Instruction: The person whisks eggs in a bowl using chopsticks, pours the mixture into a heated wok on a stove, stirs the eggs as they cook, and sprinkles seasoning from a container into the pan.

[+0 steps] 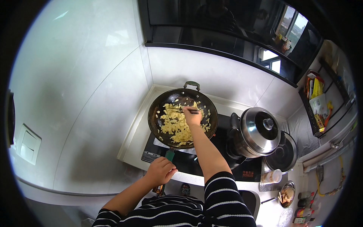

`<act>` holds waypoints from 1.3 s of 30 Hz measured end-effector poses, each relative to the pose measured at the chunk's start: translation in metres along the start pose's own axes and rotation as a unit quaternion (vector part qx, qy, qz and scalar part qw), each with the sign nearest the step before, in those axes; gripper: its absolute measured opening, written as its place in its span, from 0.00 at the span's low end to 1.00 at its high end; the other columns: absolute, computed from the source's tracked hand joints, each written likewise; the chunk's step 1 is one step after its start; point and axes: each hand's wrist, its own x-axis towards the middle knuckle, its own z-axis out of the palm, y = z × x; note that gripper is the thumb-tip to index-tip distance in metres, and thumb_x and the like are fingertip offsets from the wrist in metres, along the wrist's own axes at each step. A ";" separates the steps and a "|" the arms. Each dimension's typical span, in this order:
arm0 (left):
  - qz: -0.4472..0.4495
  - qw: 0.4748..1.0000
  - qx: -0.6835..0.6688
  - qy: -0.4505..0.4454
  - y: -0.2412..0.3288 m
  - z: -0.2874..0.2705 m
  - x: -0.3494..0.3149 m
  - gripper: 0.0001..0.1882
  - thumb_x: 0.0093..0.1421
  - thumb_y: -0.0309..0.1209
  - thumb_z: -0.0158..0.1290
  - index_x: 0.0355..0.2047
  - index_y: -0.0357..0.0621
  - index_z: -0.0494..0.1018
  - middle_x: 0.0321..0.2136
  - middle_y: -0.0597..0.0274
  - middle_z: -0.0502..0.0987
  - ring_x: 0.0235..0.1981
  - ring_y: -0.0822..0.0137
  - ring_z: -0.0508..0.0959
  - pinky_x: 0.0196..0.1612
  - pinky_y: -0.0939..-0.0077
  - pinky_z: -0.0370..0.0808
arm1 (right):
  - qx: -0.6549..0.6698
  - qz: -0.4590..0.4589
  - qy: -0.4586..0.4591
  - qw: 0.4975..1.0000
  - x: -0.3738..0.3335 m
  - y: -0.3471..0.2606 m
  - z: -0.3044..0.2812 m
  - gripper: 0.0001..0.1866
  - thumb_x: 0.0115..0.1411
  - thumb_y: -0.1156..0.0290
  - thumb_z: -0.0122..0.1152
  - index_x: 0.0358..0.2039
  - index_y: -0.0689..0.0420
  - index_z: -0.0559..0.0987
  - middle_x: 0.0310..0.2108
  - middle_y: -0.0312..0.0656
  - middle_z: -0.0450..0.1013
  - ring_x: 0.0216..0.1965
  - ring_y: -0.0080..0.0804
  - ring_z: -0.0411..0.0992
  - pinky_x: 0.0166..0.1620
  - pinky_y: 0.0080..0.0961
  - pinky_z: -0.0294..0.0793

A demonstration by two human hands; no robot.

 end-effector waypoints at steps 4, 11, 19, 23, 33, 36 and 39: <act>-0.006 1.000 0.002 0.004 0.000 -0.001 -0.004 0.07 0.50 0.30 0.60 0.26 0.45 0.73 0.25 0.62 0.73 0.30 0.58 0.74 0.35 0.66 0.71 | 0.042 0.105 -0.139 0.984 -0.044 -0.072 0.002 0.06 0.54 0.74 0.66 0.31 0.62 0.81 0.26 0.40 0.77 0.24 0.26 0.76 0.28 0.20 0.78; 0.011 1.000 0.007 0.002 0.001 0.000 0.002 0.08 0.48 0.28 0.63 0.26 0.43 0.73 0.25 0.61 0.75 0.29 0.57 0.74 0.34 0.66 0.72 | -0.150 -0.001 0.024 0.988 -0.008 -0.041 -0.066 0.09 0.48 0.65 0.67 0.21 0.58 0.81 0.17 0.40 0.76 0.18 0.29 0.76 0.25 0.26 0.74; 0.011 1.000 0.010 0.009 0.004 0.000 0.003 0.08 0.47 0.28 0.63 0.26 0.43 0.74 0.25 0.61 0.74 0.29 0.57 0.74 0.33 0.65 0.71 | -0.190 -0.091 0.173 0.962 -0.006 -0.030 -0.090 0.09 0.48 0.65 0.69 0.29 0.55 0.85 0.22 0.45 0.79 0.27 0.39 0.79 0.33 0.30 0.76; 0.005 1.000 0.013 0.002 0.004 0.000 0.001 0.08 0.47 0.28 0.63 0.26 0.43 0.74 0.25 0.61 0.74 0.29 0.56 0.74 0.33 0.65 0.71 | 0.007 -0.022 0.021 1.000 -0.022 0.008 -0.030 0.08 0.48 0.69 0.71 0.30 0.57 0.85 0.25 0.38 0.80 0.27 0.24 0.76 0.33 0.24 0.75; 0.002 1.000 0.006 0.007 0.003 0.000 -0.002 0.08 0.47 0.27 0.63 0.26 0.43 0.74 0.25 0.61 0.74 0.29 0.56 0.75 0.34 0.64 0.72 | -0.067 0.112 0.067 0.989 -0.027 -0.033 -0.006 0.06 0.50 0.72 0.65 0.25 0.62 0.80 0.22 0.43 0.78 0.20 0.27 0.78 0.19 0.19 0.75; 0.007 1.000 -0.002 0.015 0.003 0.002 -0.002 0.09 0.47 0.28 0.63 0.26 0.43 0.74 0.26 0.61 0.74 0.30 0.56 0.75 0.34 0.64 0.72 | -0.244 0.028 0.116 0.962 0.019 -0.018 -0.086 0.13 0.51 0.63 0.60 0.18 0.60 0.80 0.16 0.44 0.77 0.20 0.33 0.79 0.28 0.30 0.79; 0.002 1.000 0.004 0.020 0.002 0.000 -0.005 0.09 0.47 0.28 0.63 0.26 0.43 0.74 0.26 0.61 0.74 0.30 0.56 0.75 0.34 0.64 0.72 | -0.233 0.010 0.084 0.969 -0.004 -0.090 -0.125 0.11 0.49 0.63 0.62 0.22 0.57 0.83 0.16 0.43 0.77 0.20 0.36 0.78 0.33 0.30 0.79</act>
